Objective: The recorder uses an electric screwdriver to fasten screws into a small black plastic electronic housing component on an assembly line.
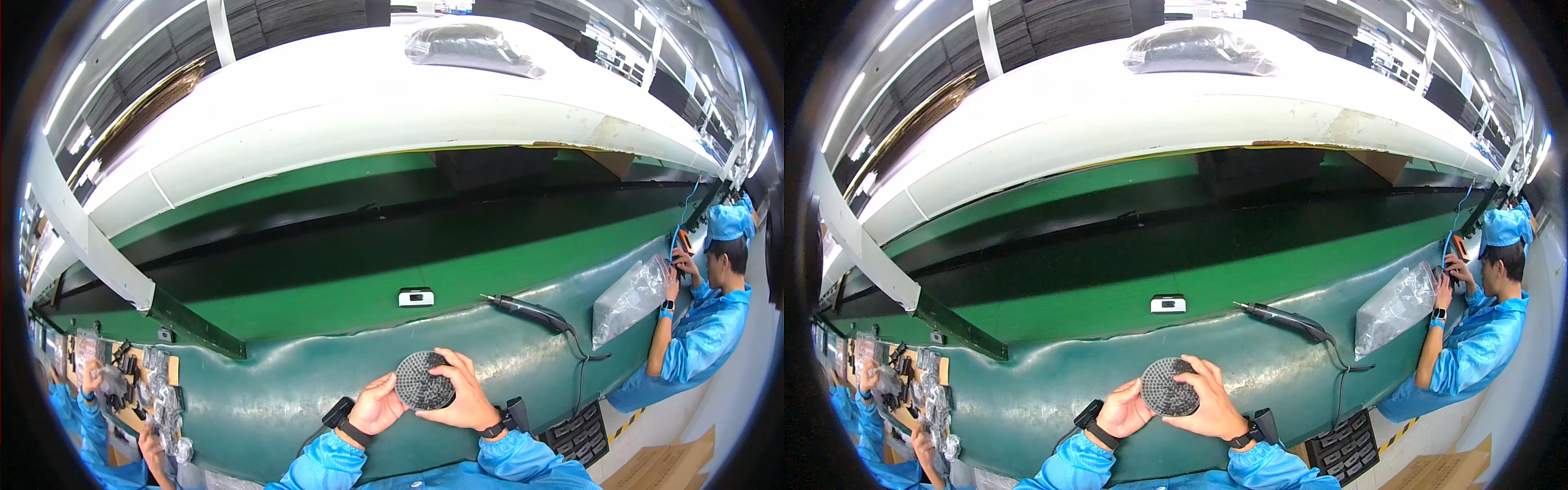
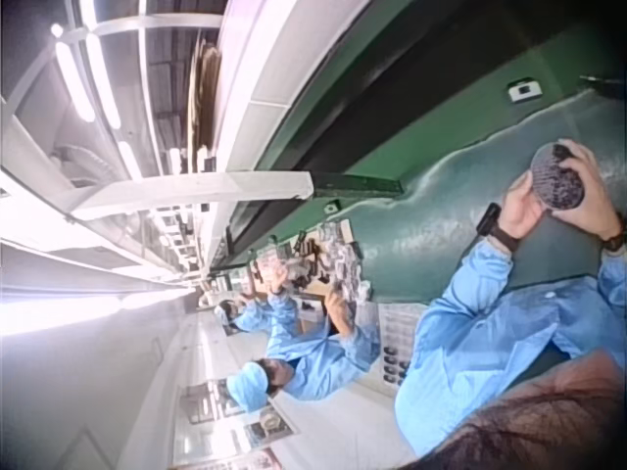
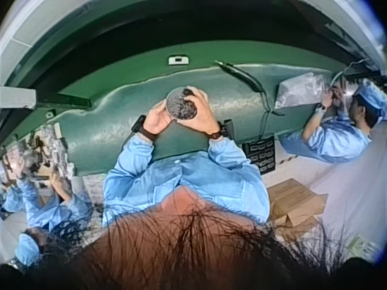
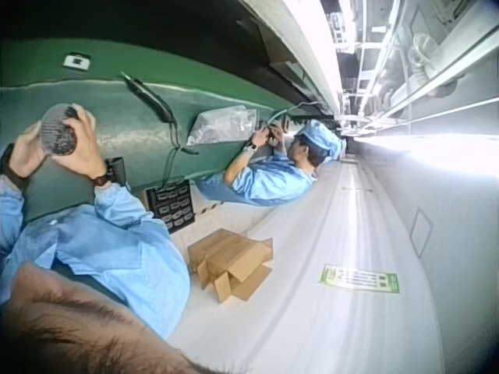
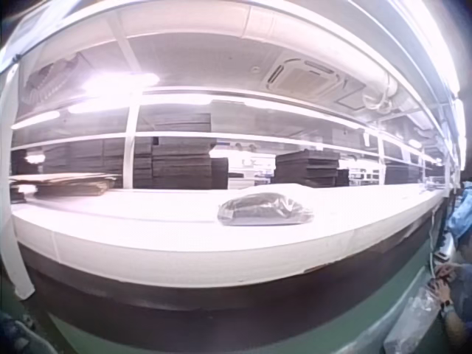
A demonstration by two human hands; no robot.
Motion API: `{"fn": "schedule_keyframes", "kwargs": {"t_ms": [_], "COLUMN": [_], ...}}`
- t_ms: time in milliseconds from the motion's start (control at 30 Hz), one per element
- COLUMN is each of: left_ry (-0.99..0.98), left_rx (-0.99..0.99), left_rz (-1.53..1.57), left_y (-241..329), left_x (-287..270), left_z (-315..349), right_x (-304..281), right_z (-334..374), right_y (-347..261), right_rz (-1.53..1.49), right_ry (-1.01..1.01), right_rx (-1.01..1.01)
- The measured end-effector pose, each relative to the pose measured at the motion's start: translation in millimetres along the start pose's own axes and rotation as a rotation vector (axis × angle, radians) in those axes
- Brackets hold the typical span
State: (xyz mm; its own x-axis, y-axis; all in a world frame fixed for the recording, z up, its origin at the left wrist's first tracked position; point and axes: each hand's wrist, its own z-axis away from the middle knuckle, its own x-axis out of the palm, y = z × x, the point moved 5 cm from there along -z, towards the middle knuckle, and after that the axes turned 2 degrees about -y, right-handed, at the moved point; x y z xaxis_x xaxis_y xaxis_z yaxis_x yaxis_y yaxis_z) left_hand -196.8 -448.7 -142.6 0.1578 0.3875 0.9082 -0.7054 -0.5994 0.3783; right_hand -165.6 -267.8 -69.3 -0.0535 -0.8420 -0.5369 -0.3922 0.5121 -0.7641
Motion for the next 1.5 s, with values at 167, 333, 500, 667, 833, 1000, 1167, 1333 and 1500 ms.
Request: {"fn": "schedule_keyframes", "kwargs": {"t_ms": [167,333,500,667,833,1000,1167,1333,1500], "left_ry": [0.013,-0.014,0.008,0.0,0.087,0.068,0.078,0.122,0.111], "left_rx": [0.012,0.019,0.023,0.018,-0.013,-0.053,-0.081,-0.069,-0.072], "left_rz": [0.001,-0.003,-0.002,-0.007,0.063,0.102,0.115,0.089,0.092], "left_y": [0,1,1,3,1,-1,-4,-7,-8], "left_x": [1,-2,-2,8,4,-1,-4,-10,-13], "left_z": [0,0,0,-1,-1,0,0,-2,-3], "right_x": [0,-1,0,0,2,2,6,8,10], "right_z": [0,0,-1,-1,0,-1,1,-1,0], "right_y": [0,0,0,-1,-2,-5,-6,-7,-5], "right_rz": [-0.004,-0.012,-0.013,-0.014,-0.014,-0.057,-0.086,-0.065,-0.099], "right_ry": [-0.001,-0.01,-0.015,-0.006,-0.043,-0.066,-0.122,-0.15,-0.158], "right_rx": [-0.01,-0.008,-0.003,-0.016,-0.047,-0.071,-0.124,-0.109,-0.11]}}
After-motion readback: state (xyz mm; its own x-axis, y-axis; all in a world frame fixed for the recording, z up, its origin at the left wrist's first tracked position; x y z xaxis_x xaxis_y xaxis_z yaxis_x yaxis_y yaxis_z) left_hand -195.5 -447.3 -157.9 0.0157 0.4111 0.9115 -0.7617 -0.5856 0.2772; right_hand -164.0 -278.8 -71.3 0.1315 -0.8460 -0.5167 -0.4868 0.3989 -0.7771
